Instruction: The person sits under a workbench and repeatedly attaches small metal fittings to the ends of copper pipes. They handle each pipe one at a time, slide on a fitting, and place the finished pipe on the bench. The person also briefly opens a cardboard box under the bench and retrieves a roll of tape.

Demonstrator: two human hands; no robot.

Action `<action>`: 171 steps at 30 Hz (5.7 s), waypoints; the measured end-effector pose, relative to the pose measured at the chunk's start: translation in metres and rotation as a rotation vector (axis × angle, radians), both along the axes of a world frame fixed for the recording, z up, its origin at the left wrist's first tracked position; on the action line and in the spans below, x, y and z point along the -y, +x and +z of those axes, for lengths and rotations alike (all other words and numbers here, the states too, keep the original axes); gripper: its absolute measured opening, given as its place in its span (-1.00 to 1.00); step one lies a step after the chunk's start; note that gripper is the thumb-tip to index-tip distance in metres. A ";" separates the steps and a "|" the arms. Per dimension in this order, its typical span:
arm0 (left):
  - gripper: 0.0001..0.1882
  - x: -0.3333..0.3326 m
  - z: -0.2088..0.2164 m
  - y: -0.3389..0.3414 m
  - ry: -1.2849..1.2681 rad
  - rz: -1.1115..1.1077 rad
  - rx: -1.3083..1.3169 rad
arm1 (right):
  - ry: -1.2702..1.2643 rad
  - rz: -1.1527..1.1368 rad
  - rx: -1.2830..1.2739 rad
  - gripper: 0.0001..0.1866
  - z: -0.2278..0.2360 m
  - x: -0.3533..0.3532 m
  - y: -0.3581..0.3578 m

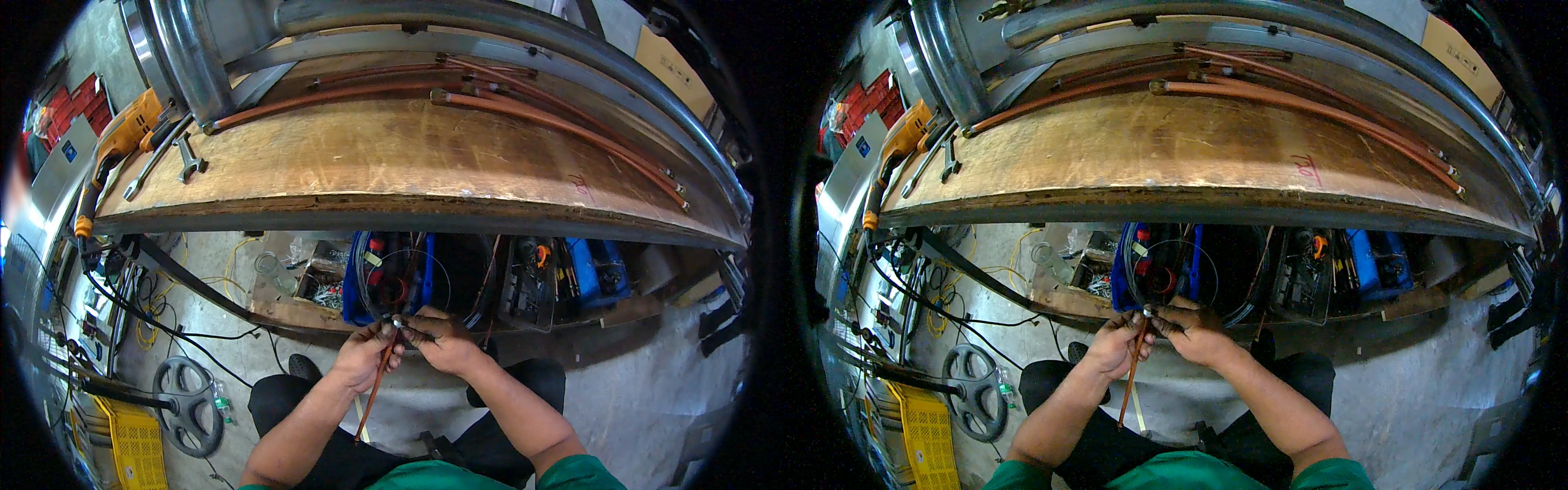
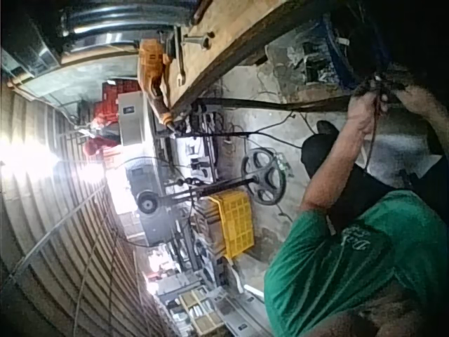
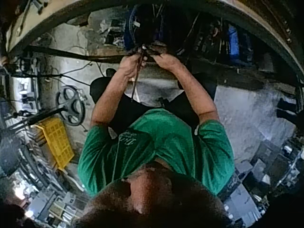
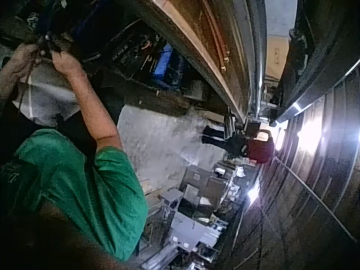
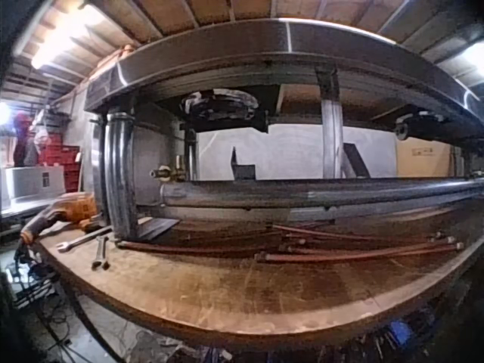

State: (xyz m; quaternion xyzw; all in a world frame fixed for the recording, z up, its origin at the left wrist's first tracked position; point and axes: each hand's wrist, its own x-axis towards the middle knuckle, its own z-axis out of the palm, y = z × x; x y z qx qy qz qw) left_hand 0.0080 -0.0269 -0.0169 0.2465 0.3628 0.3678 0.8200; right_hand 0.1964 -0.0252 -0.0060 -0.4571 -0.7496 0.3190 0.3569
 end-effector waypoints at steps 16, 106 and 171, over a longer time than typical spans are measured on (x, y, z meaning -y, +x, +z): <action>-0.66 0.002 0.007 0.013 0.062 -0.059 -0.282 | 0.127 -0.215 0.160 -0.87 -0.028 0.000 0.014; -0.72 0.056 0.002 -0.016 0.724 0.543 -0.380 | 0.145 0.298 -0.213 -0.64 0.013 0.014 -0.058; -0.64 -0.003 -0.059 -0.107 0.565 0.840 -1.216 | 0.070 0.758 0.165 -0.80 0.050 0.104 -0.094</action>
